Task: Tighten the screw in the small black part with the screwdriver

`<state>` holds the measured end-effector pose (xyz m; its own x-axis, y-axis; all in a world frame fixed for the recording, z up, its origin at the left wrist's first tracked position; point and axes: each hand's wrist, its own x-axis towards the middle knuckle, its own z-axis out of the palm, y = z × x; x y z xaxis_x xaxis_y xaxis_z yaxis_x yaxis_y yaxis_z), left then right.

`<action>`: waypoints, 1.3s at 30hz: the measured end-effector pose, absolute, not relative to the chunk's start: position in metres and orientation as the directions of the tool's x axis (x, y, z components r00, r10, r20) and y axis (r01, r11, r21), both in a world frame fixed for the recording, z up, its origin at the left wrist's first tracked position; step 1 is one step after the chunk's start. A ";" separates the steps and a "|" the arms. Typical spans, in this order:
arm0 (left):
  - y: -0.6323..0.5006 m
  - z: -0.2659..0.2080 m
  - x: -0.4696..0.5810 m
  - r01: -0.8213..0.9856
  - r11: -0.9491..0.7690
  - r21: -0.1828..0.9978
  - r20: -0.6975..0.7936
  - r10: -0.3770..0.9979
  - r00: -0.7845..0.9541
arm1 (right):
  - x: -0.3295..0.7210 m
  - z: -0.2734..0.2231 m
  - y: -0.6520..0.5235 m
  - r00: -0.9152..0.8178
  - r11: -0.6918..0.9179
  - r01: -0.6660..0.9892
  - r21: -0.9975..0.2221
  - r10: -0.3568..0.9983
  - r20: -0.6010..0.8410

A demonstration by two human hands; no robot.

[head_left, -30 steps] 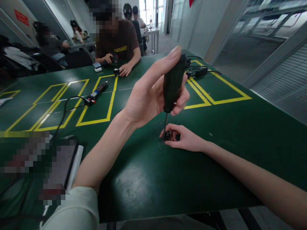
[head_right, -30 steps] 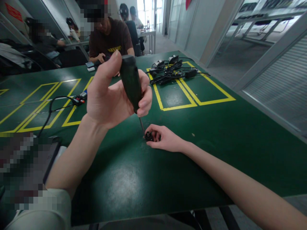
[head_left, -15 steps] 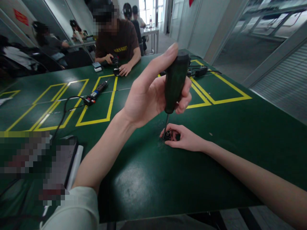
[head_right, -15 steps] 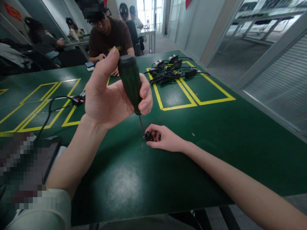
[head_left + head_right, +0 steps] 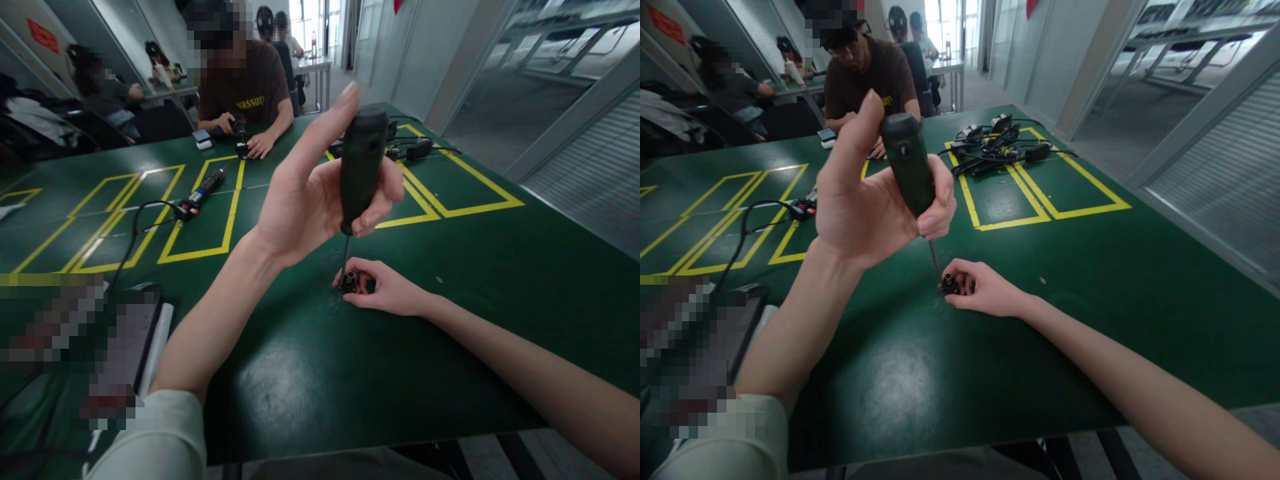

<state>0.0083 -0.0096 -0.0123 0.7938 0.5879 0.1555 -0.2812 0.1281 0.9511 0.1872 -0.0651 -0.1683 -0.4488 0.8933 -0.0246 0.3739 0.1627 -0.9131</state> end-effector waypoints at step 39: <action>-0.009 -0.014 0.009 -0.309 0.177 0.935 0.197 0.463 0.864 | 0.187 -0.169 -0.065 -0.449 0.179 0.367 -0.913 0.894 -0.006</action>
<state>0.0092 -0.0094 -0.0141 0.8640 0.4633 0.1972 -0.3085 0.1775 0.9345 0.1873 -0.0645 -0.1688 -0.4489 0.8936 -0.0056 0.3671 0.1787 -0.9129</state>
